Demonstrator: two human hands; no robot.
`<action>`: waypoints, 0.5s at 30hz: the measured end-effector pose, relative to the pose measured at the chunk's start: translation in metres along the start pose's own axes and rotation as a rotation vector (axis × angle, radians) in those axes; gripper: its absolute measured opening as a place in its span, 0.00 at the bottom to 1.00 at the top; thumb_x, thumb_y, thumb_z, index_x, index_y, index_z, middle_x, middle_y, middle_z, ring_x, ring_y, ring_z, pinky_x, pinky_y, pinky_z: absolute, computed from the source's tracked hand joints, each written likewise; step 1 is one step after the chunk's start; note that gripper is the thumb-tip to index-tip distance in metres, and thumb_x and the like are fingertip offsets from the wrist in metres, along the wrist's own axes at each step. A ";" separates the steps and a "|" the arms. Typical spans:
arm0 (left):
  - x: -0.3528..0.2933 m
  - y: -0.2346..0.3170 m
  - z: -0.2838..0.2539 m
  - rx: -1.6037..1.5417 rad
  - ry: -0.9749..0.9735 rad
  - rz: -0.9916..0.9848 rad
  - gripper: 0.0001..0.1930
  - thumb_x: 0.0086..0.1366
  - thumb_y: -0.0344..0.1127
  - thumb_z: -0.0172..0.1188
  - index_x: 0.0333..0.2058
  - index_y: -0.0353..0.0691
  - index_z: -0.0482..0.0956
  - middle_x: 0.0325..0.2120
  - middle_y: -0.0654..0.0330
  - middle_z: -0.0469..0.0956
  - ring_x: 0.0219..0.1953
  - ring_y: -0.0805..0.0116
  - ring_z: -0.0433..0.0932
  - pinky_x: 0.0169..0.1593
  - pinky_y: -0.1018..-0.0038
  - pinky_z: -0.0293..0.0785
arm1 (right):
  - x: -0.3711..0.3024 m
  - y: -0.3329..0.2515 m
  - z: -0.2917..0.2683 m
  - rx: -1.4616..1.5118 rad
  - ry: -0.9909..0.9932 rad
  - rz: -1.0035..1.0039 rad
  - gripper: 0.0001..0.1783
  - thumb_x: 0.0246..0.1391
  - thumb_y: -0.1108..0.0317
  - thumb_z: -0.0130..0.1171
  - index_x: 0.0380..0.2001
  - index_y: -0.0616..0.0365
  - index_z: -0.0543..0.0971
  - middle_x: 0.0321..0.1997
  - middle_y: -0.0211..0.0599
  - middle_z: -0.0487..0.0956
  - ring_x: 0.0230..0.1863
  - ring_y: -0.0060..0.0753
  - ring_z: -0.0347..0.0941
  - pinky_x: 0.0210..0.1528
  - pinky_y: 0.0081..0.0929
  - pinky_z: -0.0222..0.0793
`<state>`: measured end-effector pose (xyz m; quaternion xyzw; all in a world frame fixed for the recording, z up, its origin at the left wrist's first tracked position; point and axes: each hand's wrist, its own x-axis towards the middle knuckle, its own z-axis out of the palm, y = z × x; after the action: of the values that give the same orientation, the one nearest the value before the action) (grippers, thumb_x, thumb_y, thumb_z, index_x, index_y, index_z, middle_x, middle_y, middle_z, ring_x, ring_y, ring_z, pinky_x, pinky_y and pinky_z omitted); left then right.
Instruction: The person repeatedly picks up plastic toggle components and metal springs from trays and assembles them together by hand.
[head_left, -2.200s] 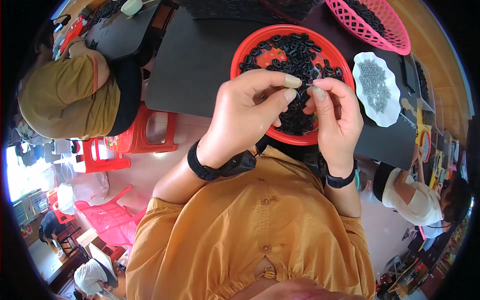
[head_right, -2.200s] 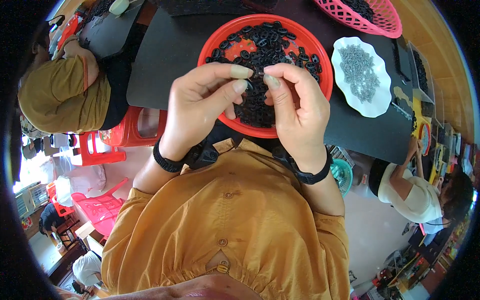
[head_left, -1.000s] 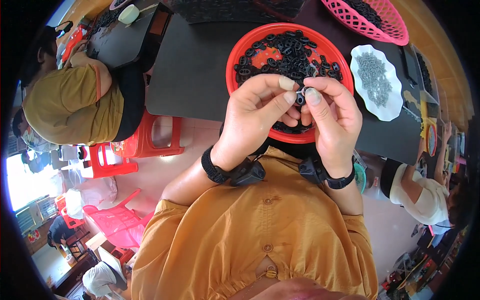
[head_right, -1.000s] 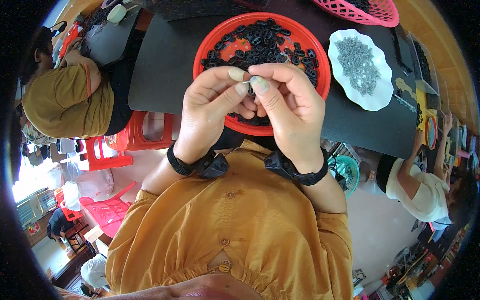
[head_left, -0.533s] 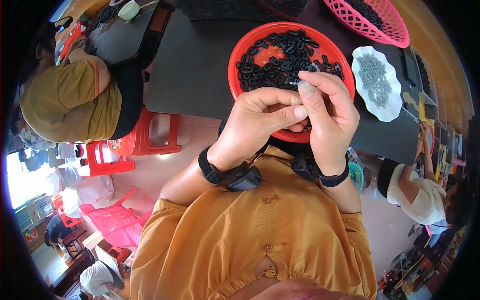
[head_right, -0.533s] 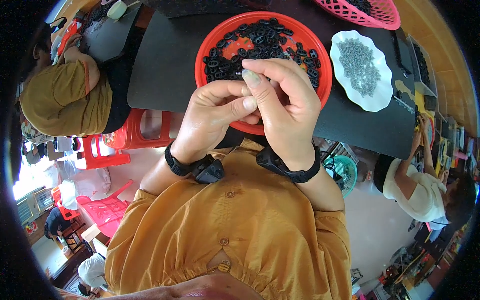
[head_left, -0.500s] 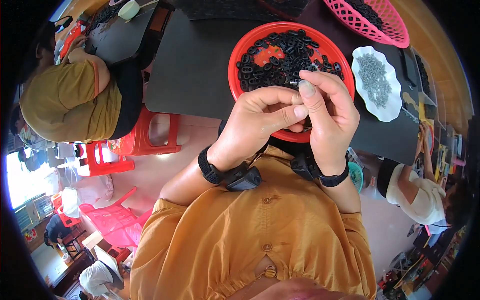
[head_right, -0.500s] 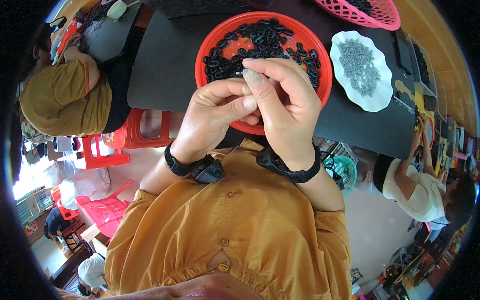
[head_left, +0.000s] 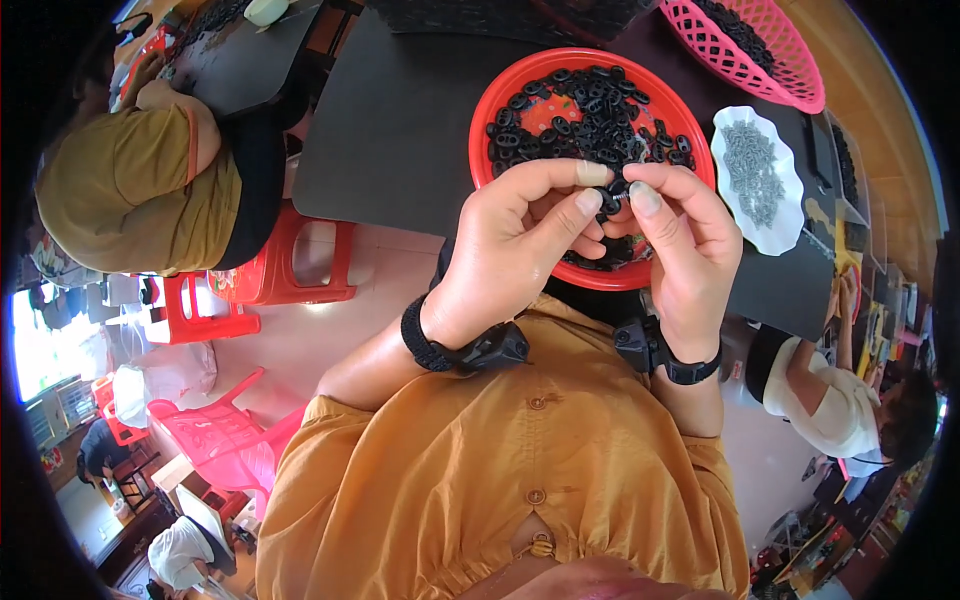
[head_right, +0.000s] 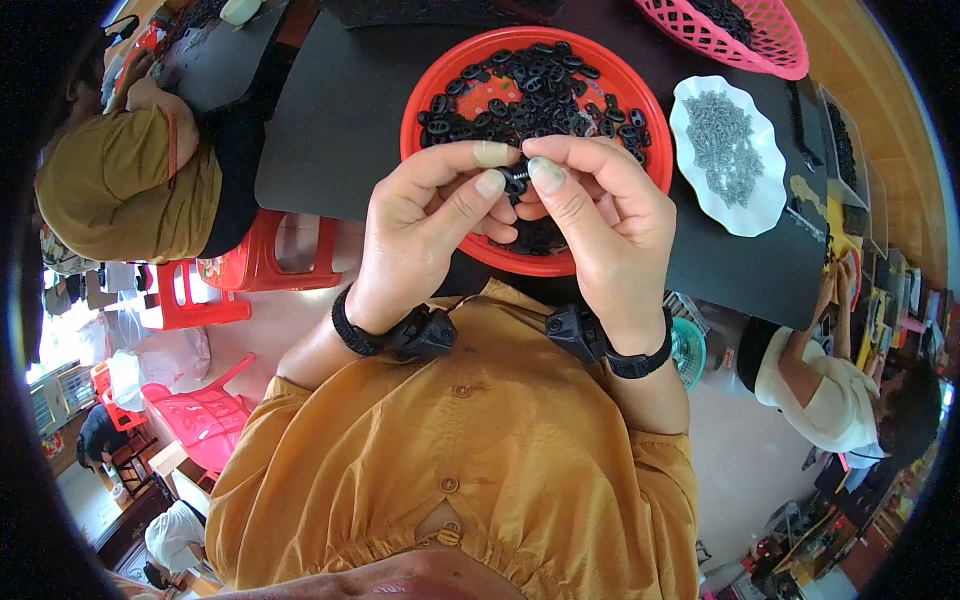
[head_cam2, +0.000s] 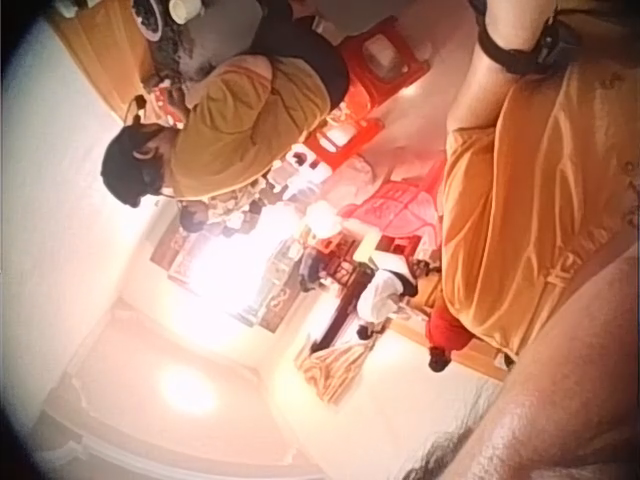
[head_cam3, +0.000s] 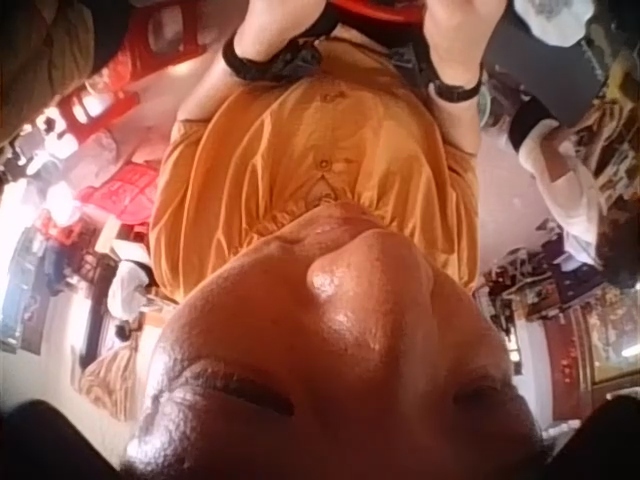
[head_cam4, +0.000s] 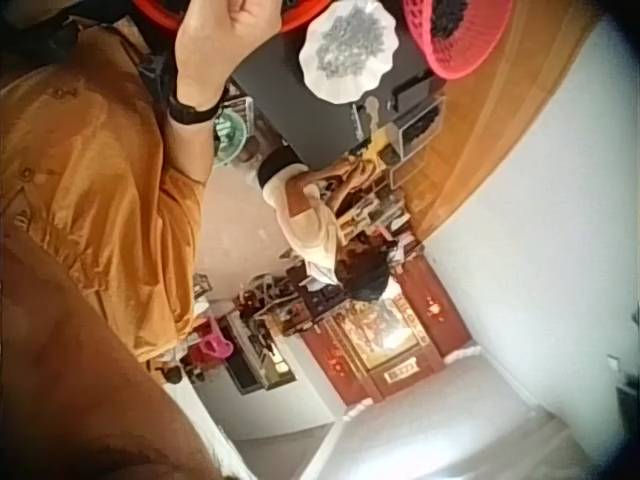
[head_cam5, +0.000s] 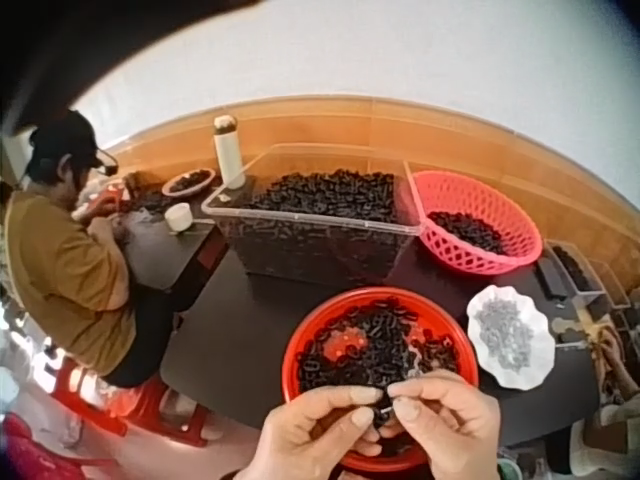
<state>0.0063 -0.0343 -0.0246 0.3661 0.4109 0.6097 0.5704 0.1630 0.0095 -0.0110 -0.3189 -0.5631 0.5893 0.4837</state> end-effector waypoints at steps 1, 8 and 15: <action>-0.001 0.001 -0.002 0.045 -0.014 0.003 0.10 0.67 0.26 0.55 0.47 0.32 0.75 0.36 0.59 0.78 0.34 0.74 0.78 0.36 0.77 0.80 | 0.000 -0.002 0.000 -0.036 -0.001 0.009 0.10 0.59 0.75 0.56 0.43 0.67 0.78 0.38 0.33 0.74 0.35 0.20 0.74 0.38 0.17 0.75; -0.002 0.000 -0.005 0.162 -0.024 0.041 0.09 0.65 0.24 0.57 0.44 0.32 0.77 0.34 0.59 0.80 0.33 0.73 0.80 0.39 0.78 0.81 | 0.006 -0.009 -0.002 -0.154 -0.056 0.009 0.10 0.59 0.75 0.56 0.43 0.67 0.79 0.38 0.33 0.74 0.35 0.21 0.75 0.39 0.18 0.76; -0.001 0.001 -0.006 0.103 0.015 0.039 0.09 0.63 0.22 0.59 0.42 0.31 0.78 0.36 0.56 0.81 0.34 0.71 0.82 0.37 0.77 0.81 | 0.009 -0.012 -0.007 -0.166 -0.086 0.061 0.10 0.58 0.75 0.57 0.42 0.67 0.79 0.40 0.36 0.75 0.36 0.21 0.75 0.38 0.19 0.77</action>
<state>0.0004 -0.0357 -0.0264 0.3984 0.4389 0.6016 0.5354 0.1686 0.0191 0.0010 -0.3492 -0.6202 0.5682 0.4130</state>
